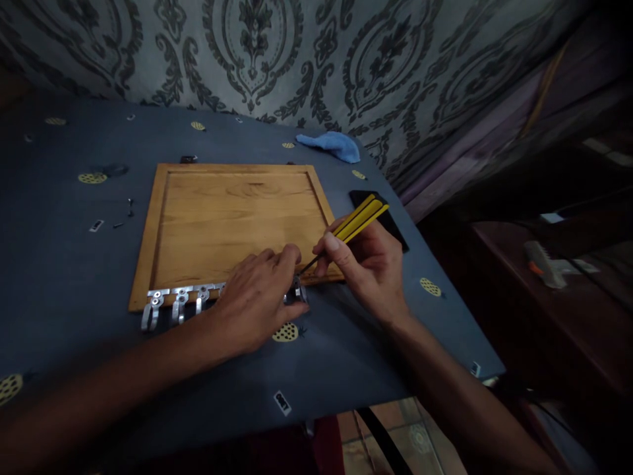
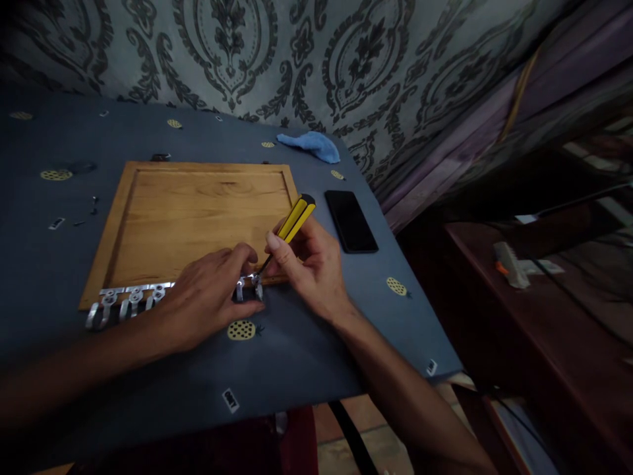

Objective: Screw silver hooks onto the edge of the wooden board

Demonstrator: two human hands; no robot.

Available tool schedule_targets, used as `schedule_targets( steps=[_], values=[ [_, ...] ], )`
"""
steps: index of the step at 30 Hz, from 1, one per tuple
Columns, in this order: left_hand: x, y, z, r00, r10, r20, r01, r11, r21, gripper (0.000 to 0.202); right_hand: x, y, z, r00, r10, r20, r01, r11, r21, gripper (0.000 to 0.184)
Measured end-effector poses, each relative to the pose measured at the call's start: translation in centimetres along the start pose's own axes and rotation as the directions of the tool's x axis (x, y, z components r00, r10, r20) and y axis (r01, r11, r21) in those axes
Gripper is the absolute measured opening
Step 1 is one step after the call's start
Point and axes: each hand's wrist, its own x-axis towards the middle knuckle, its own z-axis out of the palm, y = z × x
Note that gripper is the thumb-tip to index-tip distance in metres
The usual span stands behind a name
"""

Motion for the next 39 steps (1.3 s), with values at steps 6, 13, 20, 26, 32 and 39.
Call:
schedule_targets(
  steps=[6, 13, 20, 26, 32, 39],
  values=[
    [0.0, 0.0, 0.0, 1.000, -0.015, 0.009, 0.015, 1.000, 0.003, 0.047, -0.3, -0.1, 0.4, 1.000, -0.010, 0.003, 0.010, 1.000, 0.007, 0.031],
    [-0.1, 0.1, -0.1, 1.000, -0.013, 0.015, 0.013, 1.000, -0.007, 0.047, -0.6, 0.2, 0.2, 0.997, -0.075, -0.027, 0.073, 0.996, -0.057, 0.028],
    [0.0, 0.0, 0.1, 1.000, -0.001, -0.006, 0.001, 1.000, -0.017, 0.047, -0.7, 0.1, 0.1, 0.996, -0.079, -0.035, 0.077, 0.996, -0.054, 0.026],
    [0.0, 0.1, -0.1, 1.000, -0.010, 0.010, 0.010, 1.000, -0.025, 0.046, -0.7, 0.1, 0.1, 0.999, -0.041, -0.027, 0.039, 0.998, -0.053, 0.031],
    [0.0, 0.0, -0.1, 1.000, -0.002, 0.000, 0.002, 1.000, -0.011, 0.047, -1.0, 0.1, 0.1, 0.999, -0.036, -0.014, 0.035, 0.999, -0.032, 0.024],
    [0.0, 0.1, -0.1, 0.999, -0.018, 0.028, 0.018, 1.000, 0.000, 0.046, -1.1, 0.1, 0.1, 0.999, -0.039, -0.022, 0.038, 0.998, -0.052, 0.024]
  ],
)
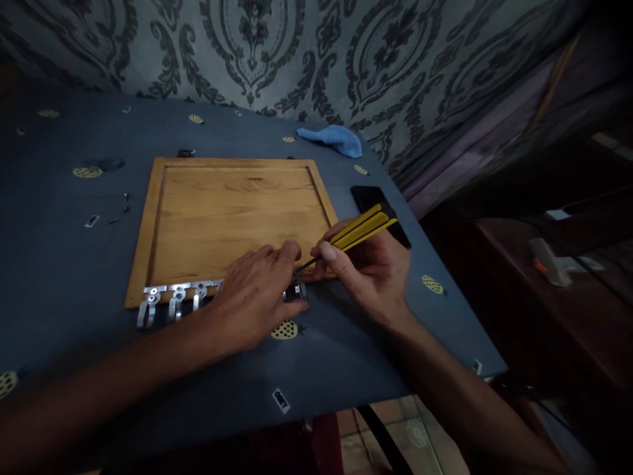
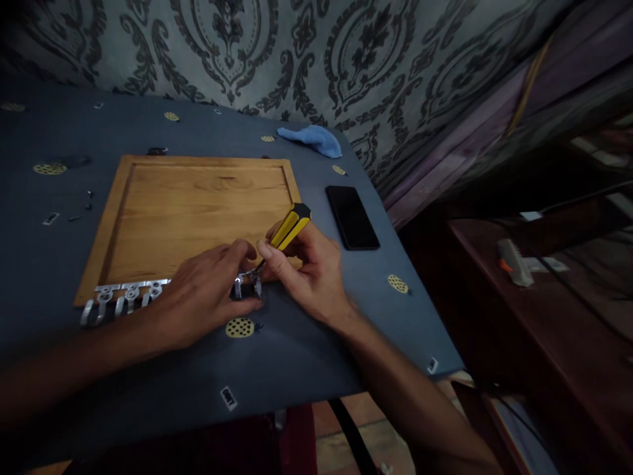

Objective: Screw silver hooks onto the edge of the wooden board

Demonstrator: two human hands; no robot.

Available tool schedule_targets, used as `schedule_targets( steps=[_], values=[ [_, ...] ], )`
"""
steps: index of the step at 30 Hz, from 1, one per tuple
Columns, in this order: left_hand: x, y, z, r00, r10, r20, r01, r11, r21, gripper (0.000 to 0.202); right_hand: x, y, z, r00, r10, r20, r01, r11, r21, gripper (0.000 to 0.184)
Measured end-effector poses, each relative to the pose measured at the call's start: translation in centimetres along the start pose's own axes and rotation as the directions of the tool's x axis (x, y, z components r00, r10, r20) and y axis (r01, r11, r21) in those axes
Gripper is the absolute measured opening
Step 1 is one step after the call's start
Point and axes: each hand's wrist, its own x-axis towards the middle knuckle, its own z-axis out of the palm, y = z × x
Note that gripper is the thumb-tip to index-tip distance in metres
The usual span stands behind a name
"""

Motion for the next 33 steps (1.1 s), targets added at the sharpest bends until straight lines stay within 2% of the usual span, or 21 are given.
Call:
schedule_targets(
  steps=[3, 10, 19, 23, 26, 29, 33],
  values=[
    [0.0, -0.1, 0.0, 1.000, -0.001, -0.009, 0.001, 1.000, -0.004, 0.044, 0.2, 0.1, -0.1, 0.999, 0.024, 0.027, -0.024, 1.000, 0.014, 0.026],
    [0.0, -0.1, 0.0, 1.000, 0.016, -0.016, -0.016, 1.000, -0.003, 0.042, 0.6, -0.3, -0.9, 0.984, 0.024, 0.179, -0.030, 0.999, 0.034, 0.027],
    [-0.1, -0.1, 0.1, 1.000, 0.014, -0.008, -0.015, 0.999, -0.033, 0.052, 0.9, -1.1, -0.2, 0.998, -0.008, 0.061, 0.003, 0.997, 0.073, 0.027],
    [-0.1, 0.0, 0.1, 1.000, 0.018, -0.005, -0.018, 1.000, -0.013, 0.053, 0.9, -1.2, -0.6, 0.995, 0.065, 0.079, -0.073, 0.993, 0.096, 0.030],
    [0.0, 0.0, -0.1, 1.000, 0.020, -0.003, -0.020, 1.000, -0.002, 0.047, 0.8, -1.1, -1.1, 0.989, 0.063, 0.136, -0.076, 0.993, 0.093, 0.036],
    [0.1, -0.1, -0.1, 0.999, 0.032, -0.009, -0.032, 0.999, -0.010, 0.043, 0.7, -1.0, -1.3, 0.986, 0.051, 0.161, -0.066, 0.994, 0.090, 0.030],
    [0.1, -0.1, -0.1, 0.999, 0.026, -0.024, -0.026, 0.999, -0.020, 0.047, 0.8, -1.0, -1.0, 0.996, -0.014, 0.083, 0.011, 0.999, 0.040, 0.022]
  ],
)
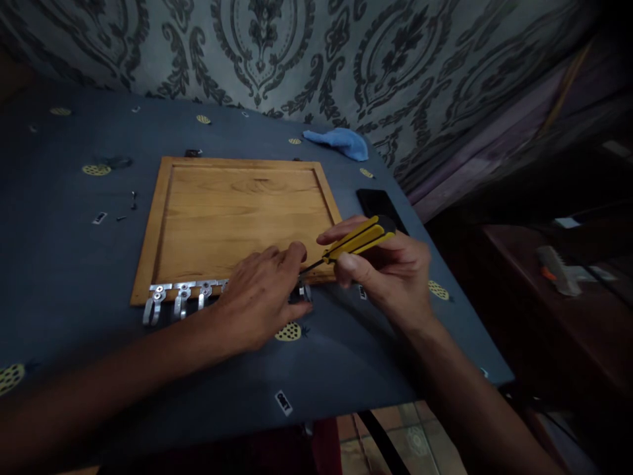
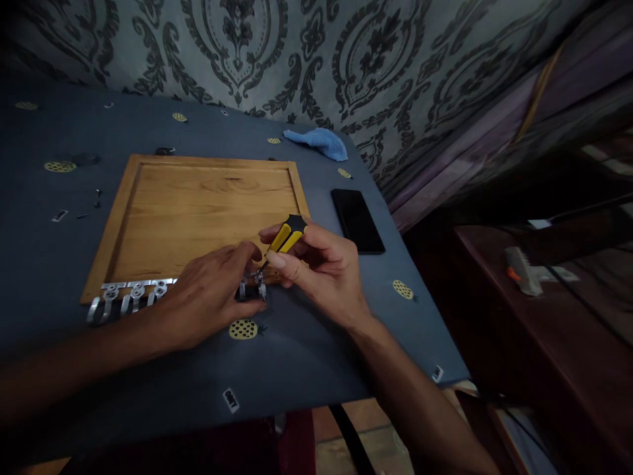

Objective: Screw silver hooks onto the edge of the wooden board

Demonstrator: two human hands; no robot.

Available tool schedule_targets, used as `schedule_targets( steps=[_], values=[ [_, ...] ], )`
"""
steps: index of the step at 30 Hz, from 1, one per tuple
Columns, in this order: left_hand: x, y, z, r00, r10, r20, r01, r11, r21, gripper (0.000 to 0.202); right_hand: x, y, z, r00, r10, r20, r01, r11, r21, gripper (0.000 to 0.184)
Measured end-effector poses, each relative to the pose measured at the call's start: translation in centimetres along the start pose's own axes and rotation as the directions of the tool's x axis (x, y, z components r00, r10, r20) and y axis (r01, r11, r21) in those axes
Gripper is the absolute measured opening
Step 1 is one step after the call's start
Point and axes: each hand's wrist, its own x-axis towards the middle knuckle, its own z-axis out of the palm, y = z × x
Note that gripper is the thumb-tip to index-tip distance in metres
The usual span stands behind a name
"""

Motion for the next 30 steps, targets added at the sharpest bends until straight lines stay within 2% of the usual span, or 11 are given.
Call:
schedule_targets(
  steps=[2, 5, 11, 13, 16, 19, 21, 27, 30],
  values=[
    [0.0, 0.0, 0.1, 1.000, -0.007, 0.005, 0.008, 1.000, -0.003, 0.047, 0.1, -0.1, 0.2, 0.999, -0.040, -0.032, 0.039, 0.999, -0.021, 0.022],
    [-0.1, 0.0, 0.1, 1.000, -0.022, 0.016, 0.022, 1.000, -0.011, 0.049, 0.1, -0.3, 0.2, 0.999, -0.037, -0.038, 0.038, 0.999, 0.018, 0.020],
    [-0.2, 0.1, 0.0, 1.000, -0.008, 0.006, 0.008, 1.000, -0.014, 0.046, 0.0, -0.2, -0.6, 0.998, 0.019, 0.067, -0.025, 0.996, 0.088, 0.033],
    [-0.2, 0.1, -0.1, 1.000, -0.009, 0.011, 0.009, 1.000, -0.016, 0.047, 0.0, -0.1, -0.8, 0.996, 0.017, 0.090, -0.025, 0.995, 0.094, 0.029],
    [-0.1, 0.1, 0.0, 1.000, -0.011, 0.009, 0.011, 1.000, -0.018, 0.048, 0.1, 0.1, -0.5, 0.999, -0.019, 0.049, 0.015, 0.997, 0.081, 0.016],
    [0.0, 0.0, 0.1, 1.000, 0.000, -0.008, 0.000, 1.000, -0.007, 0.047, 0.3, 0.1, 0.0, 0.998, -0.060, 0.010, 0.059, 0.993, 0.103, 0.016],
    [0.1, 0.0, 0.2, 1.000, -0.002, -0.002, 0.002, 1.000, 0.001, 0.048, 0.5, 0.0, 0.1, 0.999, -0.049, 0.014, 0.046, 0.988, 0.144, 0.017],
    [0.0, 0.0, 0.0, 1.000, 0.010, 0.009, -0.010, 1.000, 0.024, 0.050, 1.3, -0.7, -0.5, 0.985, 0.033, 0.168, -0.058, 0.988, 0.143, 0.030],
    [-0.1, 0.0, 0.1, 1.000, 0.015, 0.006, -0.016, 1.000, 0.025, 0.051, 1.5, -0.8, -0.5, 0.984, 0.015, 0.176, -0.037, 0.992, 0.122, 0.018]
  ],
)
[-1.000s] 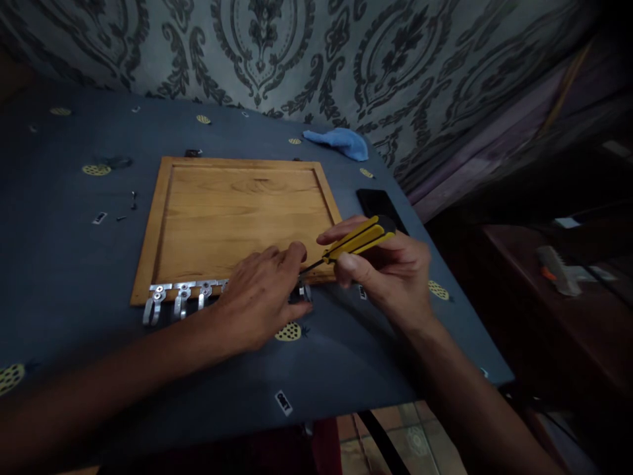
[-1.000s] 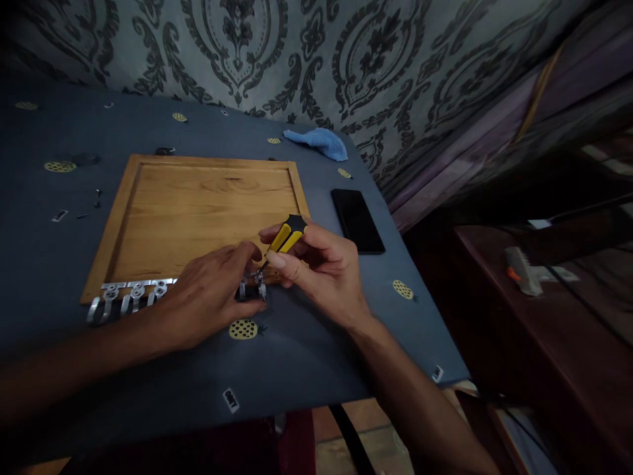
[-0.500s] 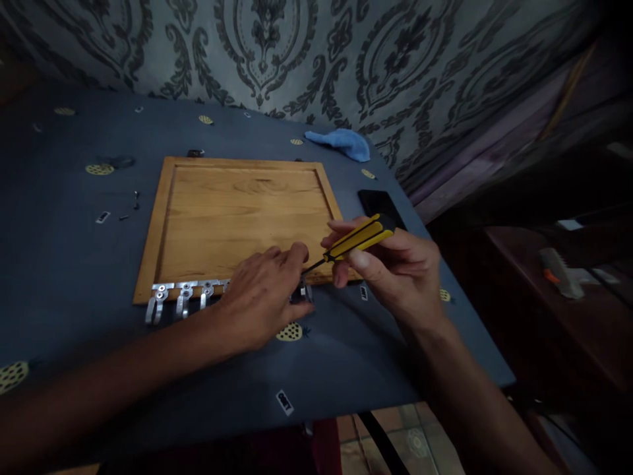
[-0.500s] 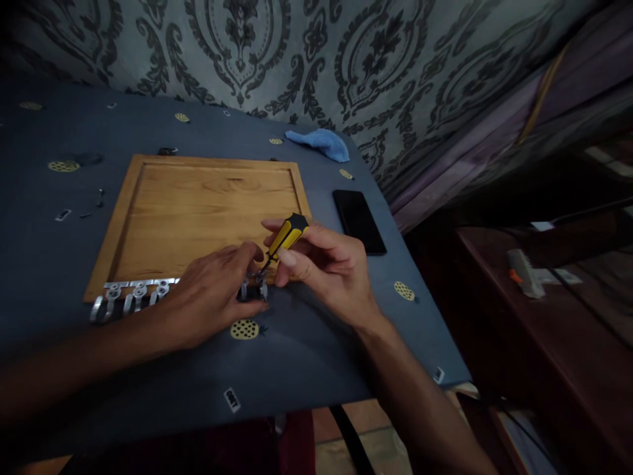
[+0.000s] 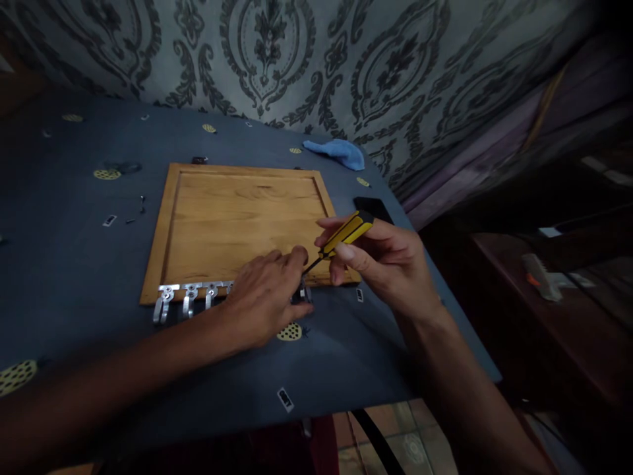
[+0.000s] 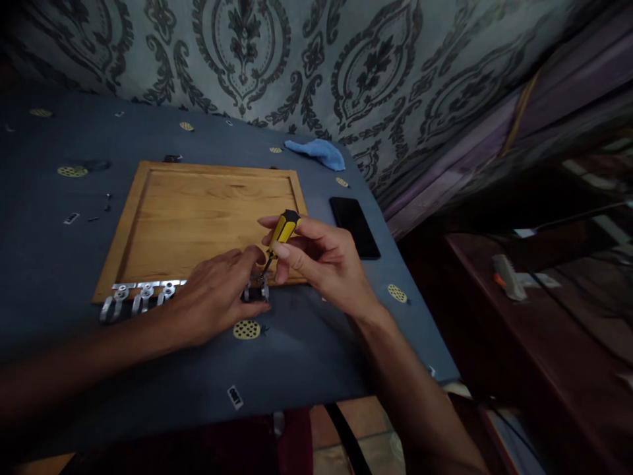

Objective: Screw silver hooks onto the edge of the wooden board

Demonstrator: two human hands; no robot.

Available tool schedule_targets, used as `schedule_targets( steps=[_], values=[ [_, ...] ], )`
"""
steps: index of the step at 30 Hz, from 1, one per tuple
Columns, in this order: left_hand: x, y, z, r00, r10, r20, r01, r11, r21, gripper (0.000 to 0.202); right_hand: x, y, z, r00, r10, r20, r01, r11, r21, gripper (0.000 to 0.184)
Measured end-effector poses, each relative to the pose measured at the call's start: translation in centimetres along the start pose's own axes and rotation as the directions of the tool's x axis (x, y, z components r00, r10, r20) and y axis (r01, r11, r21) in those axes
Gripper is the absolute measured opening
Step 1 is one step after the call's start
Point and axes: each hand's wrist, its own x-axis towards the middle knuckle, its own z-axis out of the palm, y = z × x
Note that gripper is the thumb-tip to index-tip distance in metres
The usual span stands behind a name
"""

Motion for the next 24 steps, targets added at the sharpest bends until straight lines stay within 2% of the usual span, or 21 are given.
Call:
schedule_targets(
  steps=[2, 5, 11, 13, 18, 24],
  values=[
    [0.0, 0.0, 0.1, 1.000, -0.008, 0.003, 0.008, 1.000, 0.001, 0.052, 0.2, 0.0, 0.3, 0.999, -0.013, -0.039, 0.012, 1.000, -0.022, 0.014],
    [0.0, -0.1, 0.3, 1.000, -0.015, 0.004, 0.015, 1.000, -0.001, 0.057, 0.5, -0.1, 0.7, 0.999, 0.001, -0.054, -0.003, 0.999, -0.042, 0.020],
    [0.3, -0.2, 0.5, 1.000, 0.017, -0.015, -0.017, 1.000, -0.006, 0.057, 0.8, -0.7, -0.1, 0.993, 0.028, 0.113, -0.024, 0.999, -0.038, 0.030],
    [0.3, -0.1, 0.4, 1.000, 0.008, -0.009, -0.008, 1.000, -0.002, 0.057, 0.8, -0.9, -0.3, 0.990, 0.031, 0.136, -0.023, 0.998, -0.058, 0.026],
    [0.1, -0.1, 0.2, 1.000, -0.017, -0.003, 0.017, 1.000, 0.011, 0.057, 0.5, -0.5, 0.5, 0.998, -0.061, 0.023, 0.063, 0.992, -0.111, 0.012],
    [0.2, 0.0, 0.0, 1.000, -0.014, 0.009, 0.014, 1.000, 0.010, 0.051, 0.0, 0.6, 1.3, 0.974, -0.145, -0.175, 0.124, 0.984, -0.125, 0.016]
  ],
)
